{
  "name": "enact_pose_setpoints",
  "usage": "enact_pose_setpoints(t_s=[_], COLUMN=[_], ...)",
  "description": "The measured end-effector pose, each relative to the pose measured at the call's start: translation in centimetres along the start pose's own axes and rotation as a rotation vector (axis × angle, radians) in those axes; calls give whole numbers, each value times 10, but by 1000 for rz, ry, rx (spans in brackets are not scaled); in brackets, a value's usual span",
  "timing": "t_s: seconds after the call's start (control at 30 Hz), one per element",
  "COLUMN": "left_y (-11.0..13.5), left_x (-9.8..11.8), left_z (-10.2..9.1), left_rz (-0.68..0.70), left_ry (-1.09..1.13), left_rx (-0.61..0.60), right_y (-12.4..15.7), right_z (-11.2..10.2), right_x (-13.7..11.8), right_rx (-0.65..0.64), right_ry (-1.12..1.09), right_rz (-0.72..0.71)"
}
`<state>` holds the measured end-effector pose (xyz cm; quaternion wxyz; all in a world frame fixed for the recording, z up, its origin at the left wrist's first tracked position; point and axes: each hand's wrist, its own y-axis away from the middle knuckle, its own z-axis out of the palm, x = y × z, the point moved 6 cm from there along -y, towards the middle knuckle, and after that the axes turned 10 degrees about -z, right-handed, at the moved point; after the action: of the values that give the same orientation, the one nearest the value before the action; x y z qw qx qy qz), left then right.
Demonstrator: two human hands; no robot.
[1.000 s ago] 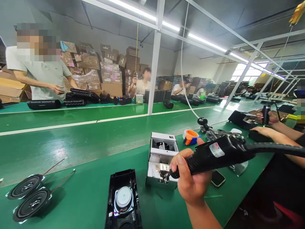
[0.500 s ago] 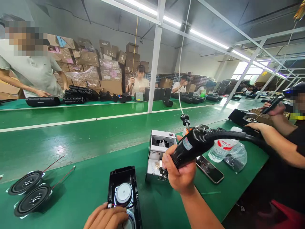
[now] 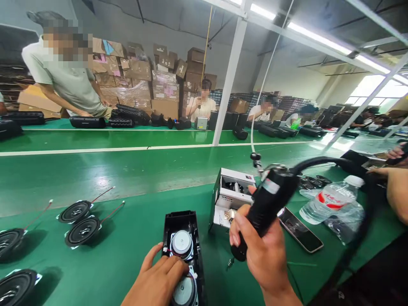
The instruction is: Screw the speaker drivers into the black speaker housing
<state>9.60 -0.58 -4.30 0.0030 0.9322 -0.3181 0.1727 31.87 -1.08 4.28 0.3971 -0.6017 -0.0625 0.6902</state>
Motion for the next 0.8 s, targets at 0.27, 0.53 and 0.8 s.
enact_pose_setpoints(t_s=[0.27,0.53,0.8], left_y=[7,8,6], left_x=[-2,0,5], left_z=[-8,-7,-13], left_rz=[-43,-80,-66], left_ry=[156,190,200], left_rx=[-15,-39,-68], right_y=[21,40,49], right_z=[36,55,52], right_x=[-35,4,25], right_rx=[-43,-151,-197], right_ry=[-217,-133,-110], right_rz=[-147,-154,-41])
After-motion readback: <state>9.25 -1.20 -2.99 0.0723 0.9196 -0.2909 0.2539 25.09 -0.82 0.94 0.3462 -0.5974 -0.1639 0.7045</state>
